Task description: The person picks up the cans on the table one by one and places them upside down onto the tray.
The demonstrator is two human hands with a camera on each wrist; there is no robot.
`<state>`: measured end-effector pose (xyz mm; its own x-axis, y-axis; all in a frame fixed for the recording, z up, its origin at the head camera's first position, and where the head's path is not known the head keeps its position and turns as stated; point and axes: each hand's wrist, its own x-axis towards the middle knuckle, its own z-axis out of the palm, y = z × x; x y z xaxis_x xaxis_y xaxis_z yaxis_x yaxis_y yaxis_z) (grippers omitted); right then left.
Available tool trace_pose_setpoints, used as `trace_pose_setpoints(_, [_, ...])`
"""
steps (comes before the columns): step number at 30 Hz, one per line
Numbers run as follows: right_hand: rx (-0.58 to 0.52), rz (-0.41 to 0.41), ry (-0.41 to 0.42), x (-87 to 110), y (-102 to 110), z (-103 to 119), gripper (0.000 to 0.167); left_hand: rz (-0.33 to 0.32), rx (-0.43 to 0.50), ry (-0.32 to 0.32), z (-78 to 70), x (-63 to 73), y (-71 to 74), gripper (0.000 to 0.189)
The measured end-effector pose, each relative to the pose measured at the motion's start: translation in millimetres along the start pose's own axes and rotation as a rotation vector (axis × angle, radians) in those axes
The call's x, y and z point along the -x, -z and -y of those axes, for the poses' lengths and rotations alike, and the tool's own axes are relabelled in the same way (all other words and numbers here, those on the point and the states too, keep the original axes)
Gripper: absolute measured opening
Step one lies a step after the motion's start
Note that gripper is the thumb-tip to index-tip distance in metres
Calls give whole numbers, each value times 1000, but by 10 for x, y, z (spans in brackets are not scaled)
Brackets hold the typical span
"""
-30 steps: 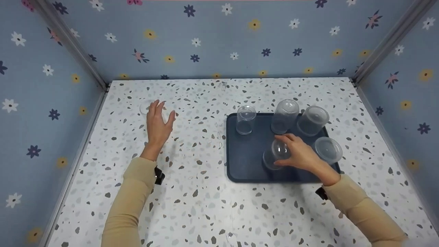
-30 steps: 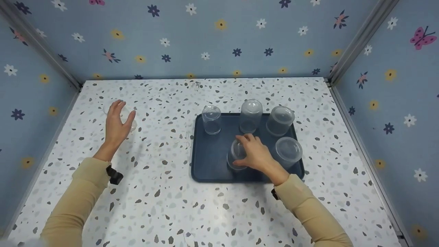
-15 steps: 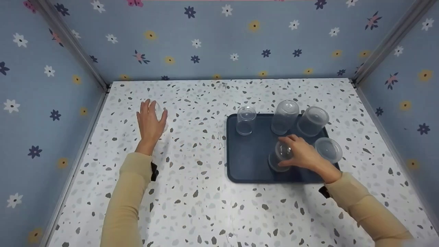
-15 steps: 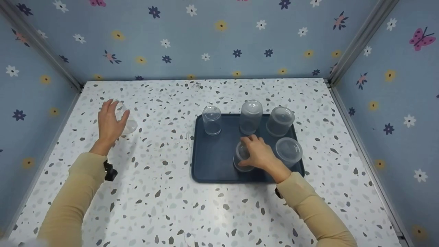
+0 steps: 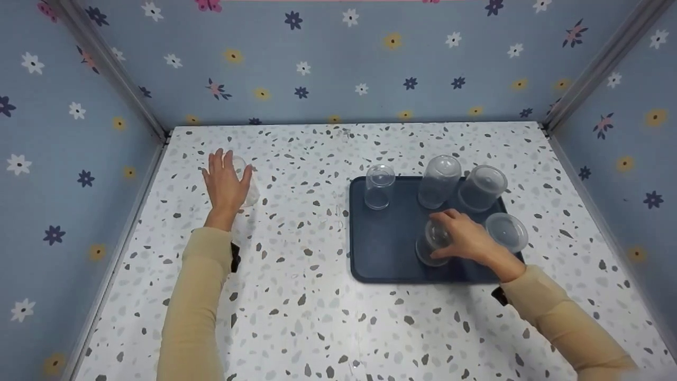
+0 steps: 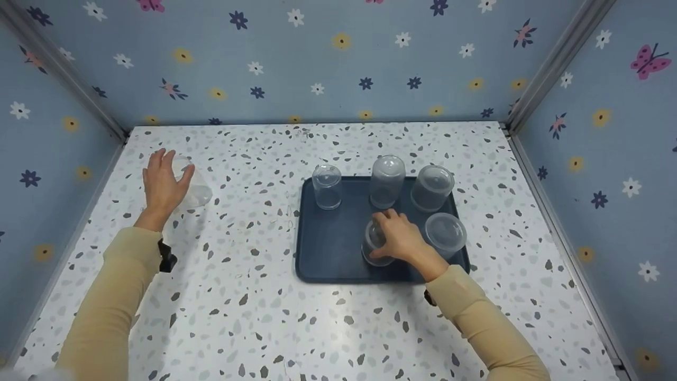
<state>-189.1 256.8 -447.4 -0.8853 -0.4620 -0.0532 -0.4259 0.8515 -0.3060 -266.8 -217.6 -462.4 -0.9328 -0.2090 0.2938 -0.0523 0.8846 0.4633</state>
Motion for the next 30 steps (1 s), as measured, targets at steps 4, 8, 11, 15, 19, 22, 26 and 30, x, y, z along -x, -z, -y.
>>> trace_pose_setpoints(4, [5, -2, 2, 2, -2, -9, 82, 36, -24, 30, 29, -27, -3, 59])
trace_pose_setpoints(8, [12, -10, 6, 5, 5, -19, 81, 77, -26, 53, 61, -41, -6, 62])
trace_pose_setpoints(11, [15, -12, 9, 0, 9, -27, 81, 90, -20, 59, 84, -50, -9, 64])
trace_pose_setpoints(15, [17, -10, 17, -16, 10, -34, 82, 94, -20, 65, 97, -69, -11, 66])
trace_pose_setpoints(19, [17, -15, 35, -35, 6, -25, 82, 113, -27, 82, 102, -92, -14, 68])
trace_pose_setpoints(22, [18, -18, 48, -41, 2, -17, 81, 124, -28, 87, 104, -110, -16, 68])
trace_pose_setpoints(26, [15, -22, 55, -44, -5, -14, 82, 136, -32, 99, 104, -133, -20, 69])
trace_pose_setpoints(30, [15, -25, 51, -46, -10, -10, 82, 158, -35, 121, 89, -156, -15, 69])
